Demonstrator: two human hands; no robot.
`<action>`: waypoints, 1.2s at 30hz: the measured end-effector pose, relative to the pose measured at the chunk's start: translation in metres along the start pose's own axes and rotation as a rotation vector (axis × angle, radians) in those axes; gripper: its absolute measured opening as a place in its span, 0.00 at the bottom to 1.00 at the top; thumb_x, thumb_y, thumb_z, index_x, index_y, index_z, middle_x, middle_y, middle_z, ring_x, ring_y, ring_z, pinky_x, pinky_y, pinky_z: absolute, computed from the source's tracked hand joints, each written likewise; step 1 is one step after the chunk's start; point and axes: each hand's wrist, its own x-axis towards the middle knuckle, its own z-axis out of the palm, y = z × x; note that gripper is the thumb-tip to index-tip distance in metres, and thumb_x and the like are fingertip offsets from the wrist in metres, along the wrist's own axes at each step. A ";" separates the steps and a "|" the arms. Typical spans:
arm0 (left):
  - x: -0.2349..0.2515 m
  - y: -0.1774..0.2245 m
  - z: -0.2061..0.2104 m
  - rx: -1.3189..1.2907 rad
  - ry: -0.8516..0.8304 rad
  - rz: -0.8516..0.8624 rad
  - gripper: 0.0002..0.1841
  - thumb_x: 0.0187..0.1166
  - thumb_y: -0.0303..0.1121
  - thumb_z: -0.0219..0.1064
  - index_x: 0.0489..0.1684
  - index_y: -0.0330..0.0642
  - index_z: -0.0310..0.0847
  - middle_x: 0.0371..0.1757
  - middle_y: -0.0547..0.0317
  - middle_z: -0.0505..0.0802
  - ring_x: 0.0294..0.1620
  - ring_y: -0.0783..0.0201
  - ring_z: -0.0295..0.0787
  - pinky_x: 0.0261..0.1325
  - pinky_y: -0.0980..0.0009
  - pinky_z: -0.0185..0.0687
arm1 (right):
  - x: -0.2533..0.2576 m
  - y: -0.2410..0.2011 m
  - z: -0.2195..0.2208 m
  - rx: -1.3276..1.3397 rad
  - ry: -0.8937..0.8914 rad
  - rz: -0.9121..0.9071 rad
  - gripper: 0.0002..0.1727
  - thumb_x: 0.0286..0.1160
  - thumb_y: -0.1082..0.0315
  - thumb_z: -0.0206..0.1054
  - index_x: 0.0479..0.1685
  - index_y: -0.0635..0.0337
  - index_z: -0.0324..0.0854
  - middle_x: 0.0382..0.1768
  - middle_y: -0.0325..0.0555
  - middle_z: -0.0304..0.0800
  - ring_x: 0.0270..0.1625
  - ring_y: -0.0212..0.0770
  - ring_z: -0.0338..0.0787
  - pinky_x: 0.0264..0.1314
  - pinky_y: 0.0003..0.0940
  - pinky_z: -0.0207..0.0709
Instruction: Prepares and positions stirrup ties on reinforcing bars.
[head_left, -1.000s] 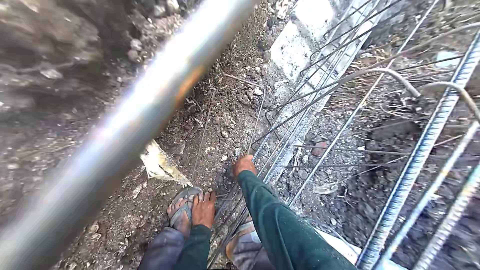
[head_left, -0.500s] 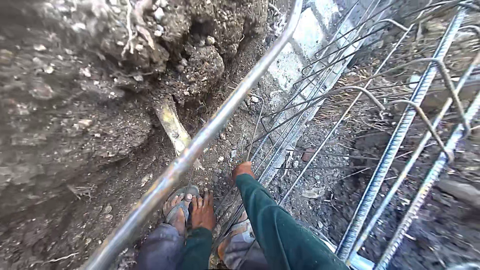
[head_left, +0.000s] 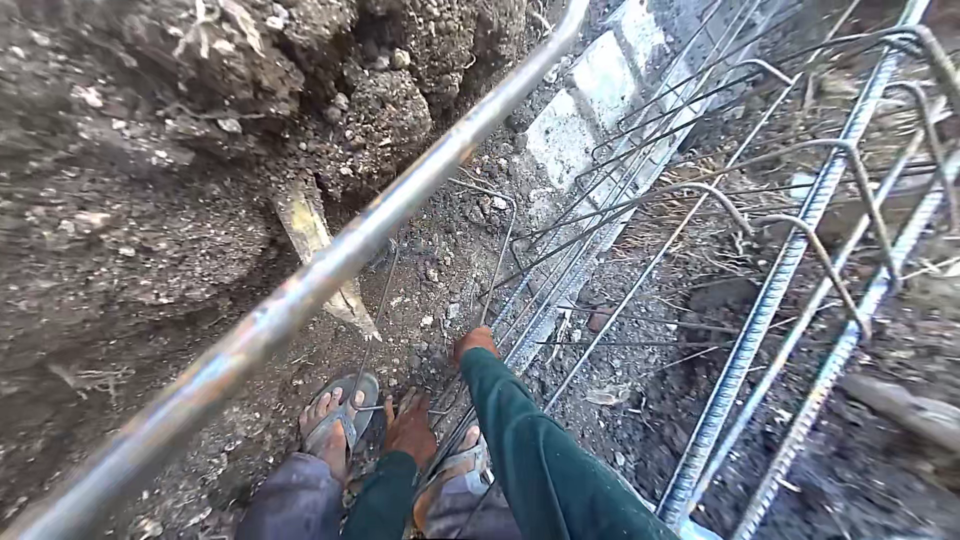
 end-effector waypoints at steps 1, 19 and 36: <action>0.001 -0.003 -0.001 -0.021 0.017 0.006 0.42 0.72 0.43 0.68 0.93 0.58 0.58 0.93 0.67 0.66 0.96 0.59 0.45 0.92 0.36 0.14 | 0.002 0.000 0.000 -0.009 0.002 -0.009 0.39 0.80 0.60 0.67 0.86 0.70 0.57 0.74 0.62 0.81 0.77 0.53 0.83 0.78 0.49 0.76; -0.074 -0.030 -0.089 0.384 -0.023 -0.131 0.23 0.85 0.20 0.52 0.79 0.37 0.74 0.79 0.38 0.80 0.76 0.36 0.78 0.77 0.39 0.69 | -0.011 -0.018 0.003 0.148 -0.005 -0.178 0.26 0.81 0.58 0.67 0.69 0.69 0.79 0.71 0.65 0.83 0.76 0.59 0.83 0.75 0.59 0.76; -0.086 -0.066 -0.046 0.453 0.454 -0.009 0.28 0.79 0.27 0.62 0.83 0.38 0.72 0.91 0.38 0.64 0.93 0.38 0.53 0.91 0.33 0.36 | 0.001 -0.002 0.010 0.175 0.015 -0.115 0.30 0.80 0.64 0.68 0.78 0.71 0.70 0.74 0.67 0.80 0.78 0.60 0.81 0.78 0.57 0.74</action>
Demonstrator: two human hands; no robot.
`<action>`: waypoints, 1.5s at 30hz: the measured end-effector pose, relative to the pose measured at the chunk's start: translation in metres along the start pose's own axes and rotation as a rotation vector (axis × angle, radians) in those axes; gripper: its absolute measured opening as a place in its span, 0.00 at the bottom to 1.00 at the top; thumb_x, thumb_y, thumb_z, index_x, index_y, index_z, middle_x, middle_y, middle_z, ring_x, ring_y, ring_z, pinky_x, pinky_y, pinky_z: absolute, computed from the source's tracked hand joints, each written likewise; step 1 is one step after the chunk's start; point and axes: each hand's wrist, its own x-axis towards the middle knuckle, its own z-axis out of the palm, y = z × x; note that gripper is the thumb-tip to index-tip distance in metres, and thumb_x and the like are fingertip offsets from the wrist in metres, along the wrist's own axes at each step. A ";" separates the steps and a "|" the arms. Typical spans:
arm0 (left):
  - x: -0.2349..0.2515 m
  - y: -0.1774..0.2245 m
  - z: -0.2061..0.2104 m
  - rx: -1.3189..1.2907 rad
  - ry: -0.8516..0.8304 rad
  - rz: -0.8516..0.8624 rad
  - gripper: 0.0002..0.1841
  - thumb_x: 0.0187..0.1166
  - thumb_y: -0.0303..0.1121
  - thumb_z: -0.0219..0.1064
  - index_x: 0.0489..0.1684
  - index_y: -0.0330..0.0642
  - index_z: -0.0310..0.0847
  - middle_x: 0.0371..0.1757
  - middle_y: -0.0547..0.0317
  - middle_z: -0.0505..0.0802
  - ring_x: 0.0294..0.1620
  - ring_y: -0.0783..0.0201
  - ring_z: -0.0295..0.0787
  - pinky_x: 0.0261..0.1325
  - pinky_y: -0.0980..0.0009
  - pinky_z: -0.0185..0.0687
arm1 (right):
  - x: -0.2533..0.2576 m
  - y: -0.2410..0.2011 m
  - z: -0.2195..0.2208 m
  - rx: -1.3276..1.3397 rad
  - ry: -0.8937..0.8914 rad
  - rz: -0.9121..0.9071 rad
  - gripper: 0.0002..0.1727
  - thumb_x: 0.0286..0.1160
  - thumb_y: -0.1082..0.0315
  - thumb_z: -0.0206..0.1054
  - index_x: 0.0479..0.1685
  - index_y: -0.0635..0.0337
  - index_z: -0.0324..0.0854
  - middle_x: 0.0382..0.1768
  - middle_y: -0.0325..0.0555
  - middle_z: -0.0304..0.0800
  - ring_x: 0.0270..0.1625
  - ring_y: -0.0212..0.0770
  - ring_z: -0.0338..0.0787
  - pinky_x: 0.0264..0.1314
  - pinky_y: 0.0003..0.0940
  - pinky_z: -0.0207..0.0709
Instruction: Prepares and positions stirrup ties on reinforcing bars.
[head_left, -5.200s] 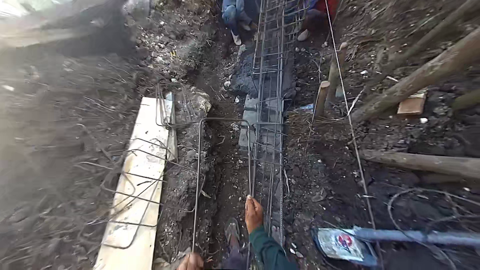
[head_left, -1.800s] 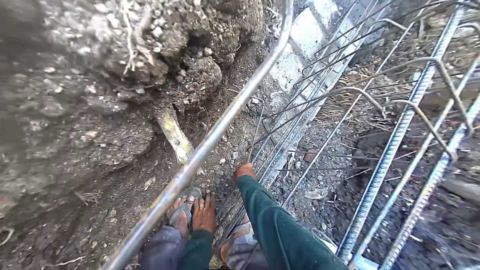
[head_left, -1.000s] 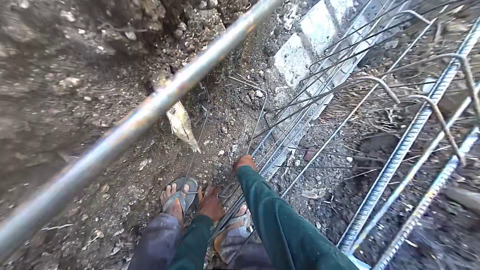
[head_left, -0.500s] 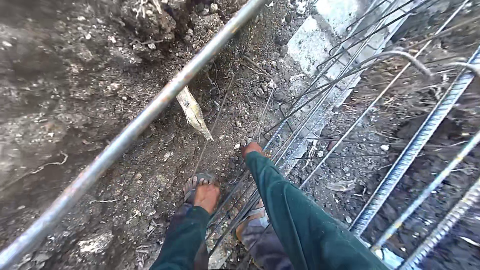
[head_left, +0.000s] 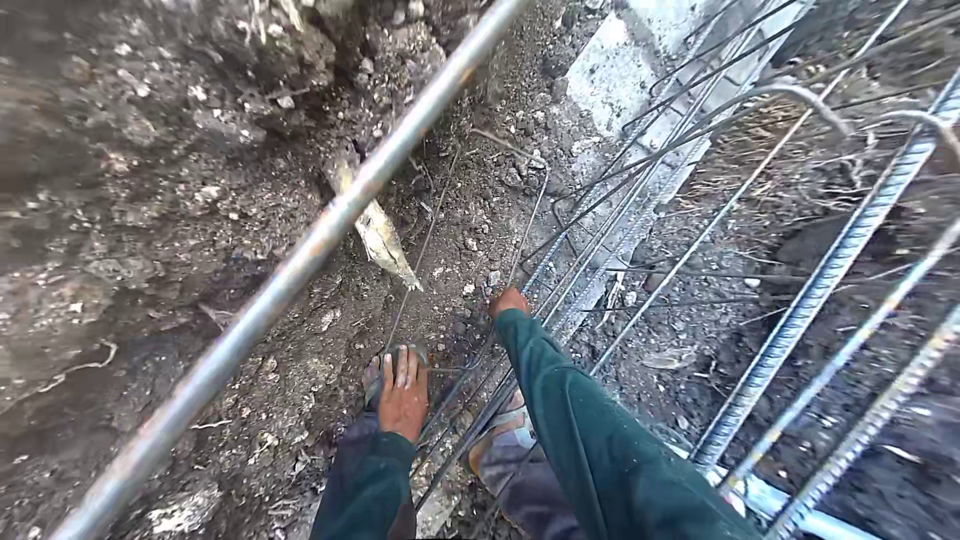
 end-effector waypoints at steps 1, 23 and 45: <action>0.000 -0.003 -0.005 -0.057 0.096 -0.029 0.29 0.79 0.27 0.63 0.84 0.40 0.72 0.90 0.38 0.67 0.92 0.37 0.57 0.90 0.33 0.42 | 0.002 0.001 0.002 0.007 0.015 0.001 0.29 0.78 0.64 0.69 0.76 0.71 0.73 0.72 0.67 0.82 0.76 0.61 0.83 0.76 0.58 0.76; -0.029 -0.036 -0.054 -1.592 0.180 -0.766 0.22 0.88 0.27 0.59 0.77 0.27 0.63 0.55 0.42 0.85 0.47 0.60 0.86 0.52 0.63 0.85 | -0.067 0.011 0.003 0.053 -0.148 -0.076 0.30 0.81 0.62 0.67 0.80 0.69 0.72 0.80 0.64 0.75 0.81 0.59 0.78 0.81 0.58 0.71; -0.018 -0.021 -0.008 -1.885 0.133 -0.899 0.33 0.94 0.56 0.42 0.73 0.31 0.68 0.61 0.42 0.86 0.56 0.55 0.86 0.59 0.57 0.83 | -0.209 0.296 -0.090 1.179 0.764 -0.192 0.15 0.84 0.73 0.55 0.62 0.72 0.76 0.43 0.48 0.89 0.39 0.38 0.93 0.42 0.37 0.91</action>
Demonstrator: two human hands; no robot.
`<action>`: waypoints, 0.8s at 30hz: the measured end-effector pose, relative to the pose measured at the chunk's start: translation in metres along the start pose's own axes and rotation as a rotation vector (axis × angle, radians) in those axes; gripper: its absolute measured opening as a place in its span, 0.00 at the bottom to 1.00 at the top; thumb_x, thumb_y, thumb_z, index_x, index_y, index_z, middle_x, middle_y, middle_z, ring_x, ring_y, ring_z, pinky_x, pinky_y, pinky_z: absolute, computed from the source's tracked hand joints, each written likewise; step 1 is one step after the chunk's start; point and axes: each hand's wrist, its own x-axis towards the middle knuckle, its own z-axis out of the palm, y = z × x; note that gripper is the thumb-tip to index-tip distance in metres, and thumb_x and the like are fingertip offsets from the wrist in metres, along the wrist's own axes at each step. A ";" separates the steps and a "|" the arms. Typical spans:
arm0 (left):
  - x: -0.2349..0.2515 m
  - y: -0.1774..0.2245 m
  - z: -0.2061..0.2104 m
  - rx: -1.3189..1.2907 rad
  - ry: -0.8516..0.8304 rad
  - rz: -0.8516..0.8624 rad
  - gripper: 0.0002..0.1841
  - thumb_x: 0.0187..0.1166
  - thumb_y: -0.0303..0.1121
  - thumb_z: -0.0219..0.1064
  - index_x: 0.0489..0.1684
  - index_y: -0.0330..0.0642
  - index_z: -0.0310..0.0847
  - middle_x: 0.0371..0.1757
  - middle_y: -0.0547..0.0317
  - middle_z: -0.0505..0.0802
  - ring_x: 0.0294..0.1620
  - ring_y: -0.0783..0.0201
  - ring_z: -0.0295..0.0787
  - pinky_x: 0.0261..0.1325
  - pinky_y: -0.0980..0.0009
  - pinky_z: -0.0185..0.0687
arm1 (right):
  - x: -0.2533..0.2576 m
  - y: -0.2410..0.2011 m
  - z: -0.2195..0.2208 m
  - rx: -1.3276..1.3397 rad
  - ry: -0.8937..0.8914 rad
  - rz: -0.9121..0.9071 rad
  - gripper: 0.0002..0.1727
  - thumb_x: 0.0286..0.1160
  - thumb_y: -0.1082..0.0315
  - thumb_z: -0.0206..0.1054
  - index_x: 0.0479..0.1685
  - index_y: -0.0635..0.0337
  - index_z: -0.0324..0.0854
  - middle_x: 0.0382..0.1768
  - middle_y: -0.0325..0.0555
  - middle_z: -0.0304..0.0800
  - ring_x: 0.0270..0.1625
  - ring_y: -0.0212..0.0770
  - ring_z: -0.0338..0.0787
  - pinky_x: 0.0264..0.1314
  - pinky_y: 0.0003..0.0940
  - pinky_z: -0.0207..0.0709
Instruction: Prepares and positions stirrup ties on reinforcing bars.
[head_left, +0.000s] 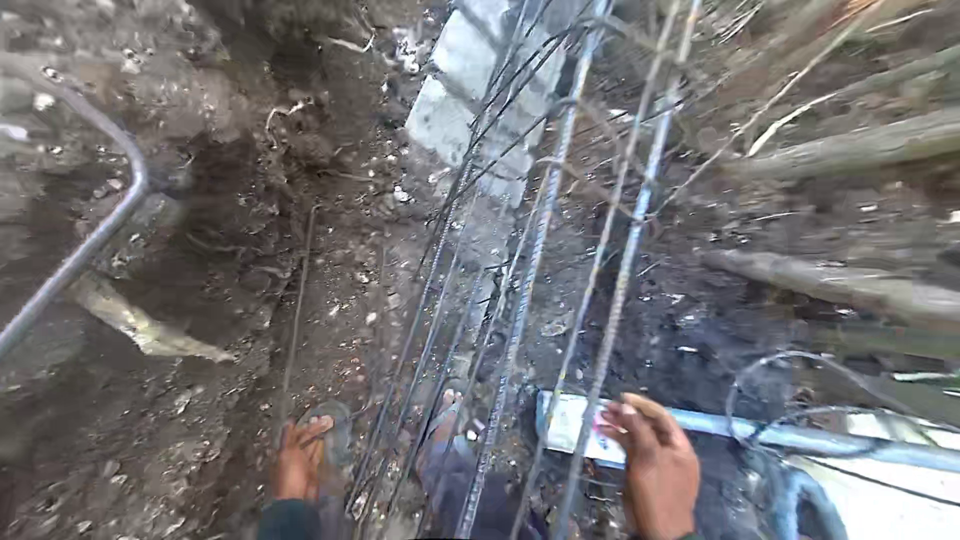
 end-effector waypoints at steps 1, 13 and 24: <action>-0.001 -0.001 0.006 -0.028 0.026 -0.012 0.32 0.94 0.56 0.42 0.71 0.31 0.68 0.58 0.42 0.86 0.54 0.56 0.85 0.58 0.58 0.82 | 0.022 0.036 -0.001 -0.047 0.024 0.096 0.17 0.86 0.72 0.54 0.66 0.72 0.73 0.44 0.49 0.87 0.37 0.38 0.91 0.39 0.36 0.89; 0.022 -0.017 0.035 -0.042 0.173 0.064 0.25 0.96 0.47 0.44 0.71 0.30 0.65 0.48 0.46 0.82 0.43 0.57 0.85 0.51 0.59 0.87 | 0.050 0.215 0.213 -0.525 -0.997 0.147 0.18 0.88 0.66 0.61 0.68 0.65 0.81 0.57 0.61 0.90 0.56 0.55 0.92 0.65 0.56 0.83; 0.027 0.012 0.015 0.085 0.253 0.158 0.28 0.96 0.54 0.40 0.50 0.34 0.73 0.19 0.58 0.80 0.18 0.59 0.85 0.32 0.55 0.92 | 0.013 0.204 0.301 -0.522 -1.227 -0.058 0.28 0.88 0.50 0.61 0.76 0.59 0.79 0.63 0.54 0.91 0.66 0.52 0.90 0.76 0.54 0.77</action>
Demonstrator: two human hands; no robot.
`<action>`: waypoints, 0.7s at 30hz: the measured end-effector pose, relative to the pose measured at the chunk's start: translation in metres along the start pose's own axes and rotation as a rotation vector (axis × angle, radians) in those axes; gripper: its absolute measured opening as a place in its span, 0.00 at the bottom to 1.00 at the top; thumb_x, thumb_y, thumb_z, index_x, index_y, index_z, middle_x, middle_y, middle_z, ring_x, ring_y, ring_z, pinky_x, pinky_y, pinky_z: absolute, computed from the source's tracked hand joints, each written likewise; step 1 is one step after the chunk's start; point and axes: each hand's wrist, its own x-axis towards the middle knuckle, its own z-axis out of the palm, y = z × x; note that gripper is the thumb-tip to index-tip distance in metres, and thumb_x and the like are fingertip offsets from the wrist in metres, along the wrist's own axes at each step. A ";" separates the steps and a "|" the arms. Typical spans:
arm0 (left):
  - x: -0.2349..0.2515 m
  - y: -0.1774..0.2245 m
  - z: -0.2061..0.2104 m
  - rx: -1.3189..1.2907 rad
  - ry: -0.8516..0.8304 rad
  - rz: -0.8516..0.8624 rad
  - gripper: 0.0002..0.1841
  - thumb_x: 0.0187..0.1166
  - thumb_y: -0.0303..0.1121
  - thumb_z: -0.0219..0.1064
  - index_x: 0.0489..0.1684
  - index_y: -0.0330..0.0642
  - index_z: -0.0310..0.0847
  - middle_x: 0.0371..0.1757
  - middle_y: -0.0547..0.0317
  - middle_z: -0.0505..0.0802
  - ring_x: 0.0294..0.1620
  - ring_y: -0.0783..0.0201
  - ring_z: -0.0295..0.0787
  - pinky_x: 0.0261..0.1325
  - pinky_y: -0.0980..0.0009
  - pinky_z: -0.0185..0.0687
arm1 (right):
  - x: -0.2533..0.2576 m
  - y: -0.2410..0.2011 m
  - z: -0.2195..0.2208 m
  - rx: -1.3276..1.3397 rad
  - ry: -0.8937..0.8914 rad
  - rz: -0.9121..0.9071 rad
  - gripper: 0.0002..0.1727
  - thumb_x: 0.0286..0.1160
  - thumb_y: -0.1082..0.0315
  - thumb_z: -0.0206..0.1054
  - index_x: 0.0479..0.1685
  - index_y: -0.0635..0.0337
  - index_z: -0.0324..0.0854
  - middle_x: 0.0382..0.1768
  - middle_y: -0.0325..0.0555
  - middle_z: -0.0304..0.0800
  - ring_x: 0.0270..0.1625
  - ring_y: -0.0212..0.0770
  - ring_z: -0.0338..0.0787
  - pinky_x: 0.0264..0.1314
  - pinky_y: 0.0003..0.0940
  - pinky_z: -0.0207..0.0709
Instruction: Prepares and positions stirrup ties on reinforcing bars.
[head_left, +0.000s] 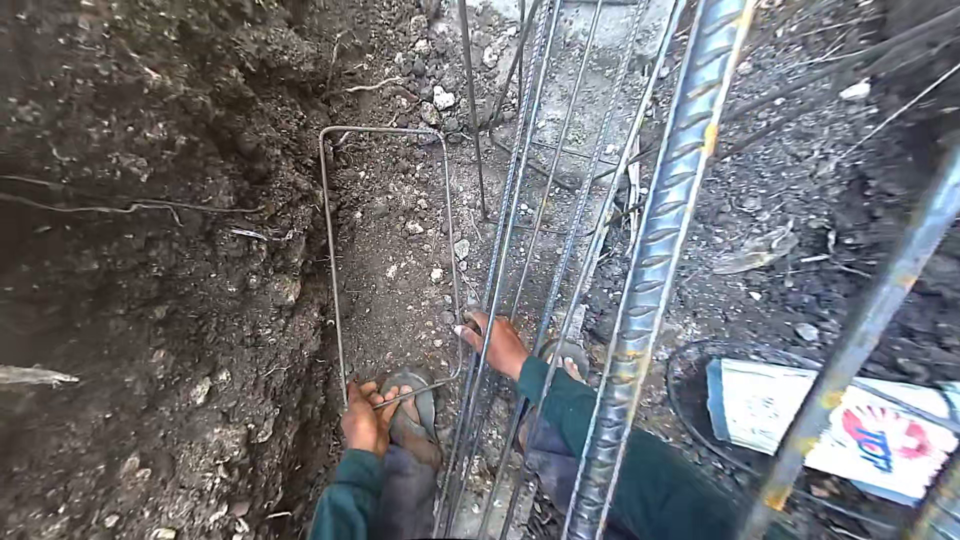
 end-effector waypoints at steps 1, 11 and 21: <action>-0.002 0.001 0.000 0.000 -0.013 -0.010 0.28 0.95 0.54 0.42 0.50 0.34 0.73 0.19 0.58 0.80 0.18 0.59 0.85 0.32 0.55 0.92 | 0.006 0.000 0.003 0.052 -0.029 0.024 0.26 0.87 0.49 0.63 0.72 0.59 0.81 0.56 0.55 0.92 0.58 0.52 0.92 0.69 0.54 0.81; -0.034 -0.044 0.044 -0.094 -0.202 -0.036 0.10 0.85 0.18 0.57 0.60 0.29 0.70 0.43 0.47 0.90 0.39 0.63 0.91 0.47 0.69 0.91 | 0.009 -0.001 0.013 0.297 -0.013 0.129 0.17 0.91 0.60 0.58 0.63 0.63 0.80 0.48 0.54 0.91 0.45 0.45 0.94 0.55 0.44 0.88; 0.008 -0.084 0.084 0.143 -0.026 0.193 0.18 0.78 0.22 0.72 0.63 0.25 0.77 0.51 0.37 0.91 0.43 0.55 0.95 0.50 0.61 0.94 | -0.016 -0.005 -0.020 -0.168 0.146 0.318 0.22 0.91 0.54 0.56 0.63 0.63 0.82 0.55 0.61 0.91 0.64 0.58 0.90 0.70 0.56 0.79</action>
